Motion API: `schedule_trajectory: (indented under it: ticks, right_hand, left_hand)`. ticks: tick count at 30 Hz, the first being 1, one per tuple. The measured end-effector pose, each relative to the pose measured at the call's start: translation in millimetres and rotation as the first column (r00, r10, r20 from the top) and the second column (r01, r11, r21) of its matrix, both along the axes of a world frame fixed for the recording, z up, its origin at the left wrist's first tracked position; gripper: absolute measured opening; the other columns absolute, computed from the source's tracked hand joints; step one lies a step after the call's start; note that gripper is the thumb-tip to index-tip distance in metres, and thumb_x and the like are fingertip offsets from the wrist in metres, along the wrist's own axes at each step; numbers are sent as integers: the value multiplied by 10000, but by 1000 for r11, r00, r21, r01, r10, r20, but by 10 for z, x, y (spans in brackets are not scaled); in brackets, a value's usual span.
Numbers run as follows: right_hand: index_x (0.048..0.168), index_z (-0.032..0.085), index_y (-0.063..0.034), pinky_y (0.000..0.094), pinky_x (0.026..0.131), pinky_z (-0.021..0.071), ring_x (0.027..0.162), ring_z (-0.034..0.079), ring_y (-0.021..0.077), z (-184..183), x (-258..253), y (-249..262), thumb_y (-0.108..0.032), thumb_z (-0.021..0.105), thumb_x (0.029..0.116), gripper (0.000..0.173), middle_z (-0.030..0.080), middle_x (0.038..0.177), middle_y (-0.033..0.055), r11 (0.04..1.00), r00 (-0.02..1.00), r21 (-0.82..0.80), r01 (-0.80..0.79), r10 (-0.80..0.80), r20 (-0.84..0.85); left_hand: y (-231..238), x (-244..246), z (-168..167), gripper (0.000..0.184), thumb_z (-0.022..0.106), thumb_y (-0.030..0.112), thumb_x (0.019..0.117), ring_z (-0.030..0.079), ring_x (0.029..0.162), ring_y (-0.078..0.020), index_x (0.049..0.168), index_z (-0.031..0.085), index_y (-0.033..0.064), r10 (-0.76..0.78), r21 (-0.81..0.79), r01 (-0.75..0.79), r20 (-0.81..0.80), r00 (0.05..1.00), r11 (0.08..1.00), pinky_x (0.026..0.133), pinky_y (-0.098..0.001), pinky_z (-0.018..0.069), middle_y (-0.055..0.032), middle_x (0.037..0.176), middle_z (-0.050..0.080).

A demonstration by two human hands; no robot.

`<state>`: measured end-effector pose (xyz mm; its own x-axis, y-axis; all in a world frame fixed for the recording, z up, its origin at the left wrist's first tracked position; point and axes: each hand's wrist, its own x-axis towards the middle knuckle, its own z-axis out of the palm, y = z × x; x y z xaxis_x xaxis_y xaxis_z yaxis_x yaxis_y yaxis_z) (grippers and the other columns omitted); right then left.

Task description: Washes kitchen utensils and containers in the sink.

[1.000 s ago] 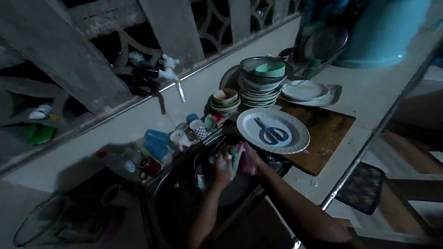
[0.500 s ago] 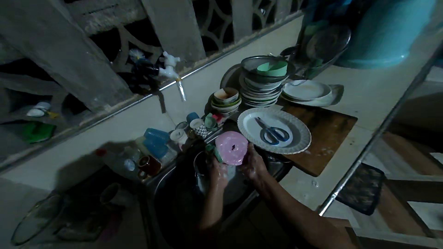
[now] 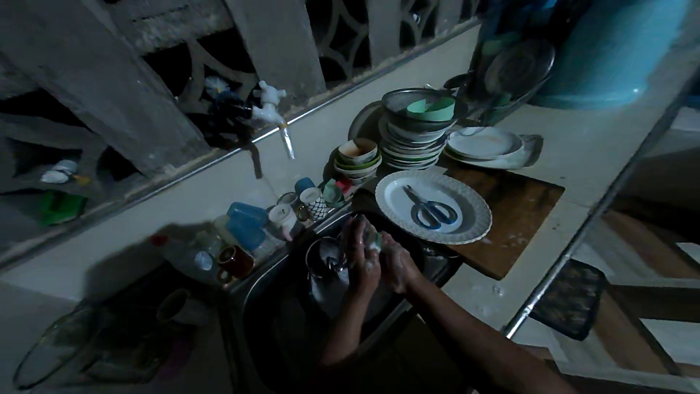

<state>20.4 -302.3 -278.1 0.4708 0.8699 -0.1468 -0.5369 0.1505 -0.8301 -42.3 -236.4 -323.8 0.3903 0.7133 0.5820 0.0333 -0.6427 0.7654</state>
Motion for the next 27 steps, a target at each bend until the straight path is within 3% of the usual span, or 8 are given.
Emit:
schedule_trajectory:
  ticks: [3, 7, 10, 12, 15, 18, 22, 27]
  right_hand:
    - [967, 516, -79, 247, 649, 528, 655, 576, 61, -82, 4, -29, -86, 373, 1078, 182, 569, 755, -34, 996, 987, 65, -67, 57, 152]
    - [1033, 612, 21, 202, 755, 520, 792, 596, 8, -232, -32, 48, -108, 479, 1044, 186, 622, 896, -2, 982, 858, 186, 15, -108, 502]
    - [1204, 681, 78, 436, 1017, 515, 1108, 679, 247, -437, 255, 205, -134, 541, 1017, 315, 707, 1186, 196, 977, 424, 172, 123, -208, 882]
    - [1204, 692, 45, 618, 1079, 421, 1244, 612, 393, -512, 571, 287, -147, 592, 994, 302, 665, 1290, 232, 974, 192, 30, 223, -74, 979]
    - [1335, 604, 49, 649, 1161, 297, 1399, 453, 451, -503, 965, 308, -173, 570, 1024, 384, 553, 1427, 274, 870, 157, -291, 399, 248, 956]
    - [1527, 393, 66, 710, 1207, 60, 1539, 105, 518, -710, 991, 368, -170, 520, 1032, 563, 226, 1637, 322, 853, 81, -270, 447, 262, 962]
    - [1516, 464, -8, 642, 1237, 105, 1562, 170, 403, -834, 556, 697, -49, 478, 1029, 489, 317, 1642, 216, 932, -78, -345, 111, 354, 932]
    - [1596, 311, -28, 640, 1231, 91, 1579, 99, 375, -794, 304, 1339, 13, 564, 978, 669, 203, 1696, 160, 787, -260, -616, -17, 592, 763]
  left_hand:
    - [132, 28, 246, 455, 318, 80, 1082, 541, 1251, -289, 1511, 355, -65, 30, -507, 6, 64, 998, 862, 1064, -423, 453, -276, 1428, 494]
    - [-12, 117, 119, 299, 281, 189, 1123, 618, 774, -42, 1211, 516, 25, 101, -787, 243, 359, 928, 567, 699, -210, 546, -25, 902, 614]
    - [-194, 105, 85, 384, 311, 221, 1131, 600, 1055, -139, 1412, 476, 18, 35, -845, 165, 211, 977, 510, 919, -313, 514, -123, 1229, 609]
    - [-128, 19, 15, 460, 276, 291, 1141, 559, 1055, -214, 1517, 394, 53, -81, -866, -9, -58, 995, 499, 843, -368, 499, -183, 1345, 527]
    - [189, -307, -257, 473, 303, 275, 1138, 616, 1160, -346, 1542, 365, 37, -276, -820, -123, -324, 905, 560, 915, -489, 555, -269, 1420, 515]
    - [449, -637, -529, 468, 382, 206, 1118, 508, 1363, -372, 1537, 380, -1, -410, -604, -186, -704, 579, 775, 1128, -504, 416, -267, 1498, 477]
    - [362, -776, -627, 507, 465, 246, 1094, 302, 1520, -362, 1551, 399, 36, -443, -454, -62, -887, 133, 889, 1246, -477, 229, -207, 1613, 367]
    - [371, -915, -940, 493, 440, 292, 1096, 450, 1432, -348, 1511, 458, 27, -419, -470, -53, -827, 374, 881, 1195, -494, 351, -205, 1525, 491]
